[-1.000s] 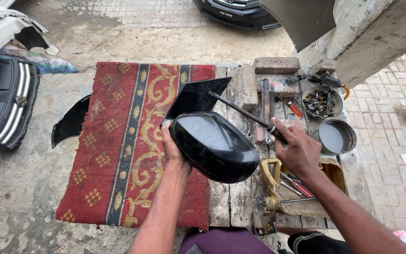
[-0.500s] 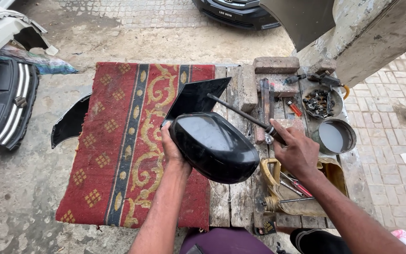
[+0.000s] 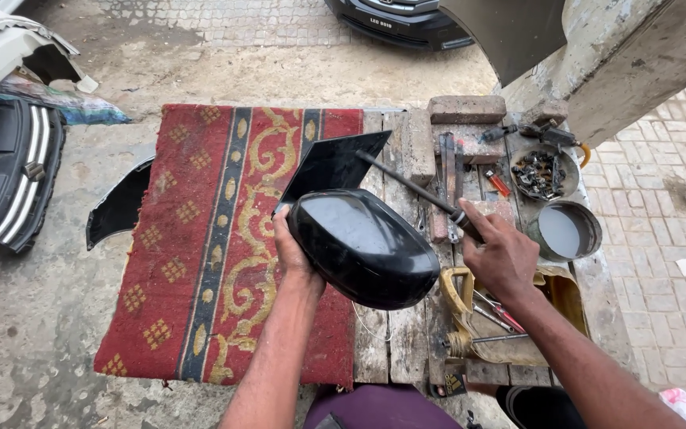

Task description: Inspecting and repairing a car side mirror assembly using a screwdriver at a workbench.

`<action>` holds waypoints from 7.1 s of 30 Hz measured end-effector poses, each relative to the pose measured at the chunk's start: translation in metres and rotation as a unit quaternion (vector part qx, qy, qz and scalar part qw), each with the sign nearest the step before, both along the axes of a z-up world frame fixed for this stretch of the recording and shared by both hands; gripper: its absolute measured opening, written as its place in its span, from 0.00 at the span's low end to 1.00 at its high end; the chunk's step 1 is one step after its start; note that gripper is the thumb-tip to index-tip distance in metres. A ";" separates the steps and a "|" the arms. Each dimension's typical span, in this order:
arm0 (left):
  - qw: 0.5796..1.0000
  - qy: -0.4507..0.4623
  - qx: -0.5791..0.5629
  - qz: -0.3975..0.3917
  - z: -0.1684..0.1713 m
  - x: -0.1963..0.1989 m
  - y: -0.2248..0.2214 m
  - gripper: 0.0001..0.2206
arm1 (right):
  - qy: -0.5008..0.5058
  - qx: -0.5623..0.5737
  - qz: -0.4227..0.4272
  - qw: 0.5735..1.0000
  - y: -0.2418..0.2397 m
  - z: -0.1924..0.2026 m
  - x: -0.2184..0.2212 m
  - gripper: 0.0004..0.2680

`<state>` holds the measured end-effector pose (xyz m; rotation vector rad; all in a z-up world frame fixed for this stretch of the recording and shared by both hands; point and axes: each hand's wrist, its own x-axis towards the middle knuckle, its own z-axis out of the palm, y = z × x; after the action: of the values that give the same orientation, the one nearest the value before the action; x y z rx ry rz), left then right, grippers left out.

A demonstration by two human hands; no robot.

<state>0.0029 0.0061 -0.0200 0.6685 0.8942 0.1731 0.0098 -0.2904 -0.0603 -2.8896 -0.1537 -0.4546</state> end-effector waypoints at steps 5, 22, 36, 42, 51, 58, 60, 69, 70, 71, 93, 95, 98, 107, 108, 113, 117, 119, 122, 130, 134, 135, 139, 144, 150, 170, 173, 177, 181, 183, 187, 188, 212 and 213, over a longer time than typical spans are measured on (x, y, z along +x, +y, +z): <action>1.000 -0.003 0.001 0.002 0.000 0.002 -0.001 0.19 | 0.019 0.027 0.005 0.999 0.000 0.004 -0.003 0.18; 1.000 0.015 0.010 0.016 0.019 -0.004 -0.008 0.19 | 0.052 0.143 -0.056 0.987 -0.002 0.005 0.010 0.18; 0.999 0.003 0.036 -0.015 0.026 -0.004 -0.021 0.20 | 0.271 0.140 -0.244 0.921 -0.067 -0.191 0.112 0.20; 0.999 0.011 0.031 -0.002 0.032 -0.011 -0.023 0.18 | 0.300 0.116 -0.219 0.921 -0.069 -0.192 0.100 0.18; 0.998 -0.029 0.052 -0.020 0.017 0.000 0.000 0.17 | 0.322 0.117 -0.166 0.925 -0.047 -0.106 0.075 0.21; 0.998 -0.049 0.025 0.010 -0.024 0.011 0.008 0.15 | 0.349 0.563 0.002 0.749 0.076 0.107 0.005 0.22; 0.999 -0.045 -0.013 0.025 -0.041 0.013 0.008 0.17 | 0.363 0.544 0.036 0.755 0.088 0.115 -0.007 0.20; 0.992 -0.054 -0.079 0.080 -0.021 -0.012 -0.002 0.12 | 0.337 0.514 -0.087 0.784 0.080 0.091 -0.006 0.38; 0.992 -0.057 -0.080 0.080 -0.023 -0.011 -0.001 0.12 | 0.335 0.513 -0.084 0.786 0.080 0.094 -0.008 0.38; 0.991 -0.049 -0.103 0.069 -0.025 -0.008 0.000 0.12 | 0.335 0.499 -0.063 0.797 0.080 0.098 -0.008 0.40; 0.984 -0.084 -0.151 -0.040 -0.053 -0.023 0.022 0.08 | 0.202 0.550 0.057 0.809 0.040 0.104 -0.022 0.41; 0.984 -0.079 -0.157 -0.032 -0.051 -0.031 0.021 0.08 | 0.202 0.547 0.060 0.810 0.037 0.098 -0.026 0.41; 0.983 -0.073 -0.164 -0.022 -0.039 -0.043 0.019 0.08 | 0.200 0.542 0.065 0.814 0.037 0.095 -0.033 0.41; 0.982 -0.095 -0.165 0.005 -0.028 -0.051 0.015 0.11 | 0.188 0.524 0.092 0.825 0.050 0.102 -0.044 0.41; 0.981 -0.107 -0.162 0.006 -0.021 -0.051 0.012 0.14 | 0.181 0.517 0.095 0.831 0.052 0.104 -0.045 0.41; 0.970 -0.164 -0.179 0.013 0.015 -0.053 -0.002 0.23 | 0.174 0.522 0.117 0.827 0.063 0.105 -0.059 0.39; 0.972 -0.168 -0.163 0.003 0.020 -0.061 -0.002 0.27 | 0.170 0.544 0.135 0.811 0.060 0.101 -0.064 0.37; 0.970 -0.173 -0.169 -0.005 0.032 -0.063 -0.003 0.28 | 0.166 0.548 0.145 0.807 0.060 0.103 -0.063 0.35; 0.966 -0.184 -0.179 -0.017 0.024 -0.058 -0.002 0.29 | 0.166 0.558 0.160 0.797 0.062 0.117 -0.066 0.33; 0.964 -0.132 -0.229 -0.024 0.050 -0.065 -0.019 0.35 | 0.295 0.605 0.176 0.718 0.076 0.126 -0.054 0.22; 0.973 -0.099 -0.202 -0.054 0.033 -0.054 -0.014 0.38 | 0.343 0.557 0.076 0.752 0.056 0.100 -0.019 0.13; 0.976 -0.085 -0.190 -0.065 0.028 -0.054 -0.012 0.39 | 0.355 0.493 0.036 0.794 0.047 0.086 -0.008 0.14; 0.980 -0.064 -0.180 -0.056 0.018 -0.050 -0.012 0.36 | 0.350 0.458 -0.121 0.808 -0.015 -0.018 0.052 0.16; 0.986 -0.035 -0.154 -0.050 0.019 -0.047 -0.011 0.35 | 0.334 0.092 -0.146 0.927 -0.073 -0.116 0.086 0.19; 0.992 -0.041 -0.117 -0.020 0.008 -0.036 -0.006 0.31 | 0.387 0.125 -0.114 0.907 -0.086 -0.150 0.090 0.26; 0.986 -0.071 -0.145 0.028 0.019 -0.016 -0.009 0.25 | 0.250 0.299 -0.066 0.919 -0.024 0.035 0.033 0.21; 0.987 -0.066 -0.145 0.034 0.029 -0.020 -0.010 0.24 | 0.234 0.223 -0.004 0.946 -0.009 0.050 0.009 0.21; 0.986 -0.064 -0.150 0.025 0.027 -0.020 -0.008 0.24 | 0.238 0.188 0.076 0.950 0.018 0.077 -0.012 0.18; 0.986 -0.065 -0.151 0.023 0.025 -0.021 -0.008 0.24 | 0.232 0.162 0.069 0.957 0.025 0.076 -0.017 0.19; 0.986 -0.065 -0.151 0.023 0.025 -0.022 -0.008 0.24 | 0.246 0.095 0.070 0.962 0.025 0.076 -0.017 0.19; 0.986 -0.068 -0.153 0.022 0.023 -0.027 -0.007 0.24 | 0.216 0.005 0.089 0.972 0.020 0.046 -0.016 0.21; 0.986 -0.070 -0.153 0.022 0.023 -0.027 -0.007 0.24 | 0.207 0.004 0.093 0.974 0.022 0.047 -0.017 0.20; 0.986 -0.073 -0.145 0.026 0.019 -0.037 -0.012 0.24 | 0.185 -0.029 0.069 0.980 0.040 0.061 -0.028 0.17; 0.986 -0.074 -0.144 0.028 0.019 -0.037 -0.011 0.24 | 0.175 -0.018 0.061 0.983 0.041 0.057 -0.027 0.17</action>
<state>-0.0338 -0.0046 -0.0006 0.3576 0.7764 0.1376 -0.0169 -0.2495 -0.0033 -2.9168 -0.2809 0.0799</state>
